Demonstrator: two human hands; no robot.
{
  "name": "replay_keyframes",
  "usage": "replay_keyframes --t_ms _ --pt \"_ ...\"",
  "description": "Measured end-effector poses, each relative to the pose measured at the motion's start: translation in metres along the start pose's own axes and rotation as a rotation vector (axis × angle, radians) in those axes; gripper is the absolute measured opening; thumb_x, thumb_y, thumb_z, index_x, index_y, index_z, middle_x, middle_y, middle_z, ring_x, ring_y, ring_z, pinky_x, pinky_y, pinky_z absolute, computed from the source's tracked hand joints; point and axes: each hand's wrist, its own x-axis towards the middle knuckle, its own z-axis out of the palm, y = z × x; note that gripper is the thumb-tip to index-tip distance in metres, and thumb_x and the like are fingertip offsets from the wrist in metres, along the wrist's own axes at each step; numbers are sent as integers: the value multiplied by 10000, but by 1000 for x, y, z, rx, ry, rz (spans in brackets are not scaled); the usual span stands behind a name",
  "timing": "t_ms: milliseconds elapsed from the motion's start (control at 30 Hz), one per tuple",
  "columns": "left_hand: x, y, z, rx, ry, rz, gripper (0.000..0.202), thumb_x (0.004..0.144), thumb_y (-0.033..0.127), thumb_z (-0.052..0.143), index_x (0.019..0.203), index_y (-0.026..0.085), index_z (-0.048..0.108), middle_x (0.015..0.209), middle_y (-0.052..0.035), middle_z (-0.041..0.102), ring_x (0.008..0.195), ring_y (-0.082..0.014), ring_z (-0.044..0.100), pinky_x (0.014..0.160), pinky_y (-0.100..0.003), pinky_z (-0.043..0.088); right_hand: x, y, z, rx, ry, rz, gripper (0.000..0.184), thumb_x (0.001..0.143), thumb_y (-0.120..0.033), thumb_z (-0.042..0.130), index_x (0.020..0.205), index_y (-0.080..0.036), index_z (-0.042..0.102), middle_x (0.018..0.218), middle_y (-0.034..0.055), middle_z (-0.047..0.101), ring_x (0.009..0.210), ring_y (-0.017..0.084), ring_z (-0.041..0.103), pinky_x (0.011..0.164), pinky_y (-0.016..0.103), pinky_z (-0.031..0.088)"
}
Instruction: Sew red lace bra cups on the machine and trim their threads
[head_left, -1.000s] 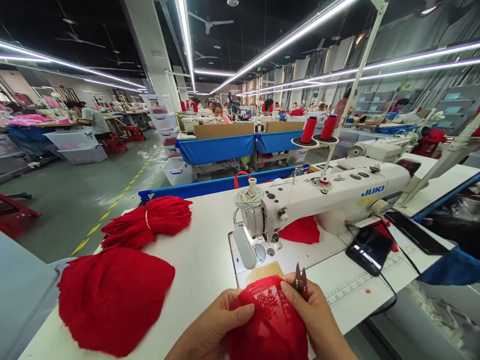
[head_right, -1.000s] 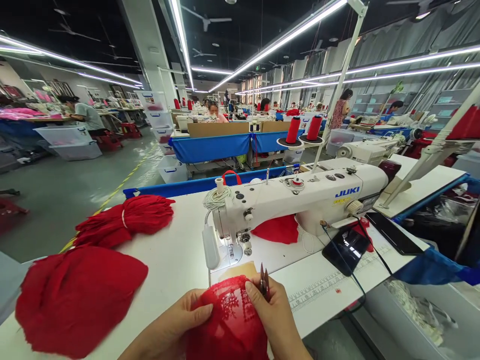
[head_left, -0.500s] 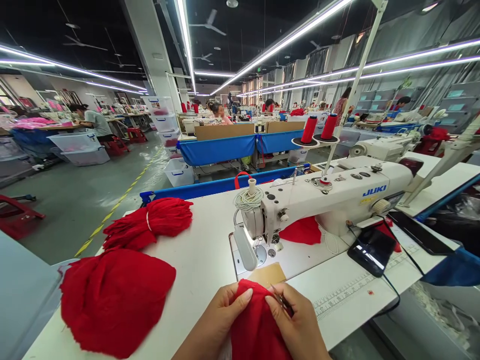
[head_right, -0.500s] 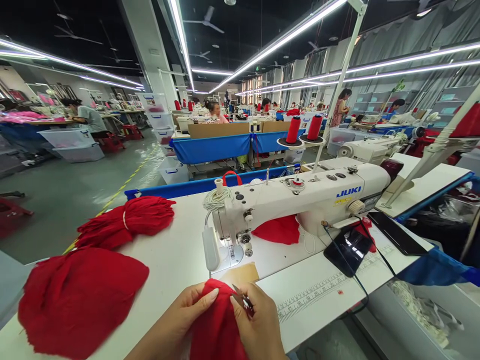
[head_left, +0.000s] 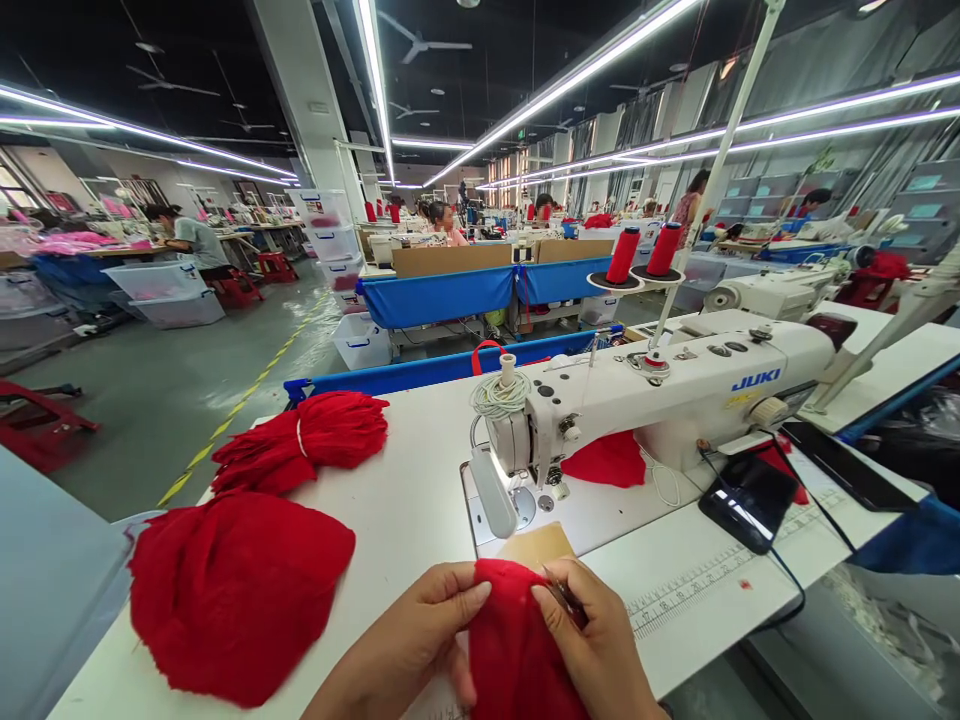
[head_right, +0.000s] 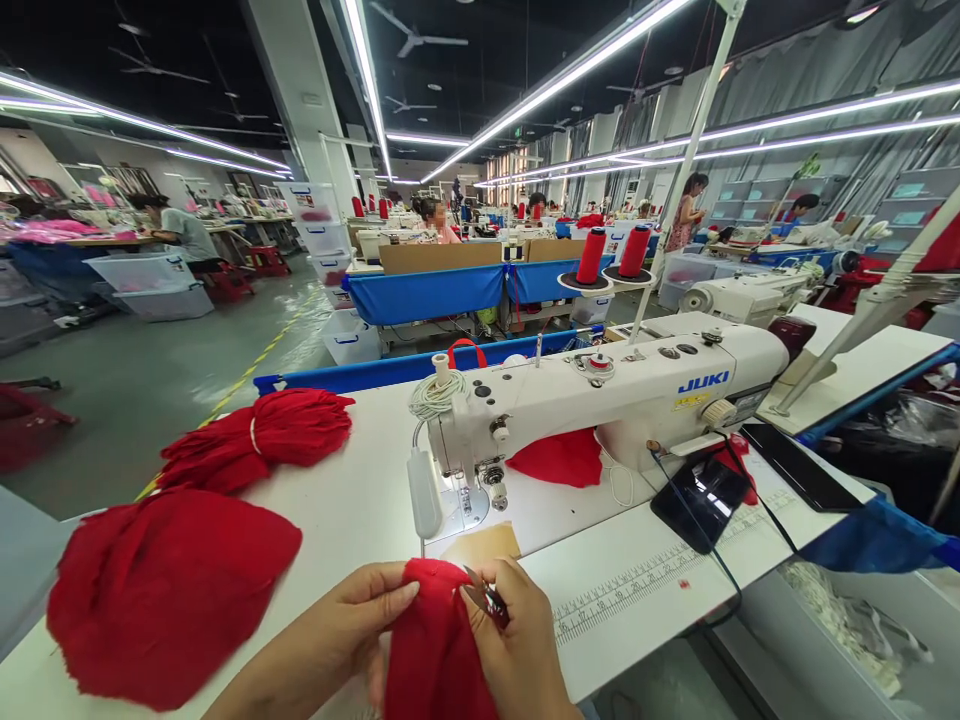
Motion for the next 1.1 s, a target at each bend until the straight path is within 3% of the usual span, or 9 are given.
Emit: replay_keyframes --t_ms 100,233,467,600,733,867,1000,1100 --pt "8 -5 5 -160 -69 69 411 671 478 847 834 120 729 749 -37 638 631 -90 558 582 -170 457 0 0 2 19 -14 40 334 912 -492 547 760 -207 632 628 -32 525 570 119 444 552 235 370" --pt "15 -12 11 -267 -2 69 402 651 461 866 718 110 682 648 -11 582 586 -73 495 594 -181 407 2 2 4 47 -74 68 366 899 -522 547 731 -205 617 583 -39 501 523 108 389 494 229 341" --pt "18 -14 15 -262 60 130 456 616 489 873 605 111 618 510 55 419 470 -28 280 455 -161 209 5 10 6 66 -39 117 370 869 -566 555 812 -210 641 556 -42 490 474 106 360 432 228 316" --pt "21 -16 14 -272 118 117 423 613 468 880 672 99 683 547 32 506 468 -19 335 465 -140 300 10 0 0 3 -56 97 336 874 -518 551 767 -214 646 520 -47 461 448 107 342 408 232 289" --pt "21 -18 14 -260 120 132 377 633 421 872 739 90 725 614 1 587 496 -26 430 459 -122 347 13 -12 -11 -66 -77 122 283 833 -485 583 769 -219 656 572 -24 548 478 126 410 448 245 352" --pt "23 -20 10 -258 120 107 443 603 405 877 900 101 752 682 -16 651 495 -46 503 400 -126 356 14 -10 -18 -184 -41 157 291 806 -507 593 804 -228 677 516 -28 530 444 137 398 422 258 341" --pt "24 -22 7 -271 111 92 507 561 440 893 920 112 748 706 -17 672 481 -52 532 390 -132 392 14 -10 -19 -221 -29 141 266 788 -487 590 800 -237 680 505 -29 531 450 143 431 419 252 352" --pt "23 -23 7 -299 105 103 508 542 426 909 916 122 747 761 -25 692 554 -66 579 464 -139 455 15 -11 -18 -256 -13 113 252 784 -471 584 797 -240 682 528 -28 576 435 136 440 431 251 376"
